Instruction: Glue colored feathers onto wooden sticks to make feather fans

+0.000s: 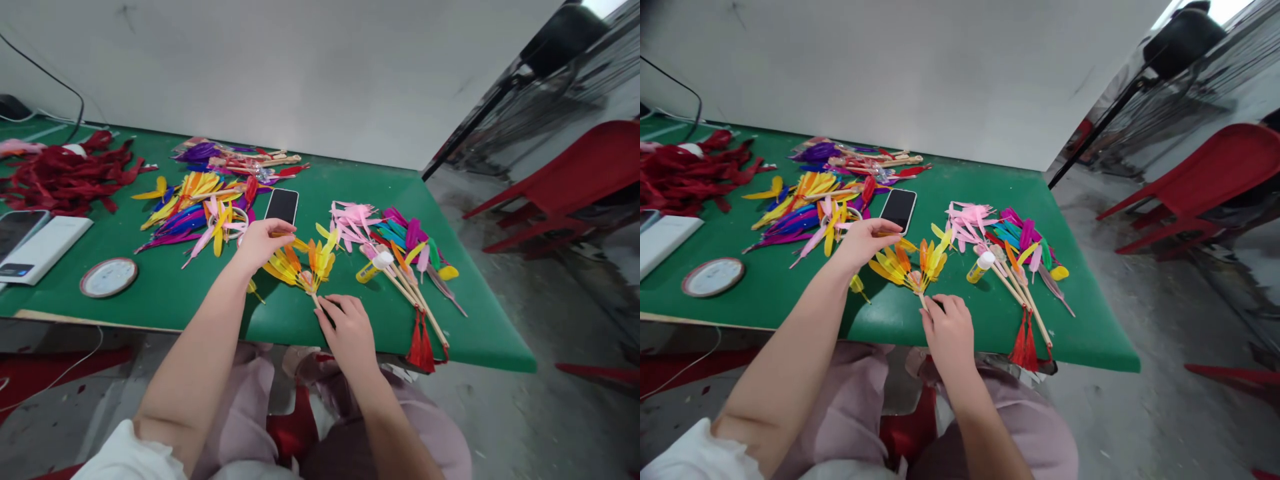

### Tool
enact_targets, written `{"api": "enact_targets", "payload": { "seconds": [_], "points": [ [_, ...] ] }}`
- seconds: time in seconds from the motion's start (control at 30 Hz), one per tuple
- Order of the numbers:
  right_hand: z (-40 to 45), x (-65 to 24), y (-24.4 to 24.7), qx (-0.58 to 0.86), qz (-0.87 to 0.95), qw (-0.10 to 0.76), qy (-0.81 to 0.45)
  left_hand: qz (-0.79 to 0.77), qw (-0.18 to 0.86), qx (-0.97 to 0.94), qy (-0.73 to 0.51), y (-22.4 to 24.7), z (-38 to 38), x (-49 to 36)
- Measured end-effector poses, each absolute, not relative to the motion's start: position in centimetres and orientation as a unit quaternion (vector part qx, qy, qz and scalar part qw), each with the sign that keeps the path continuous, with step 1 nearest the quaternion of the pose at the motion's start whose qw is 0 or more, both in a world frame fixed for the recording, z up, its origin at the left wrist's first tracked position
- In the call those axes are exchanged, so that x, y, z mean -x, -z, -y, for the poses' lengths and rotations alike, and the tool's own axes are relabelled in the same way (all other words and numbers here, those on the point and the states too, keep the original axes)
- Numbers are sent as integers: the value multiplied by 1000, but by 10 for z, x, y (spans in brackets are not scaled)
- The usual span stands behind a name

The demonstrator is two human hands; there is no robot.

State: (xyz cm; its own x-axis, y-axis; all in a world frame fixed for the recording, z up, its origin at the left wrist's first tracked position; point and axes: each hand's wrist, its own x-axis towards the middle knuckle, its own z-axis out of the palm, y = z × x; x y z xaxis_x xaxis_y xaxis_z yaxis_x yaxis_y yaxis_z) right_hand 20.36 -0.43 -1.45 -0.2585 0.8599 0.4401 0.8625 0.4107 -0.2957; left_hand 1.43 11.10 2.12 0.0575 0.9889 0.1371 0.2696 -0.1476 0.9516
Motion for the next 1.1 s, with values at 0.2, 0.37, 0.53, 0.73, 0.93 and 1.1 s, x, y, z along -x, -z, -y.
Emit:
{"api": "enact_targets", "payload": {
  "seconds": [0.2, 0.37, 0.53, 0.73, 0.93, 1.1],
  "points": [
    [3, -216, 12, 571, 781, 250, 38, -522, 410, -607, -437, -22, -112, -10],
    [-3, -231, 9, 564, 791, 233, 40, -517, 452, -605, -403, -24, -108, -5],
    [-11, -243, 6, 539, 813, 215, 41, -511, 474, -605, -384, -22, -108, -2],
    [-13, -243, 4, 502, 839, 203, 44, -510, 475, -604, -387, -16, -113, -5],
    [-15, -240, 1, 489, 850, 184, 68, -517, 467, -594, -402, -18, -112, -4],
    [-16, -240, -3, 491, 851, 179, 53, -517, 444, -583, -443, -20, -111, -2]
  ]
}}
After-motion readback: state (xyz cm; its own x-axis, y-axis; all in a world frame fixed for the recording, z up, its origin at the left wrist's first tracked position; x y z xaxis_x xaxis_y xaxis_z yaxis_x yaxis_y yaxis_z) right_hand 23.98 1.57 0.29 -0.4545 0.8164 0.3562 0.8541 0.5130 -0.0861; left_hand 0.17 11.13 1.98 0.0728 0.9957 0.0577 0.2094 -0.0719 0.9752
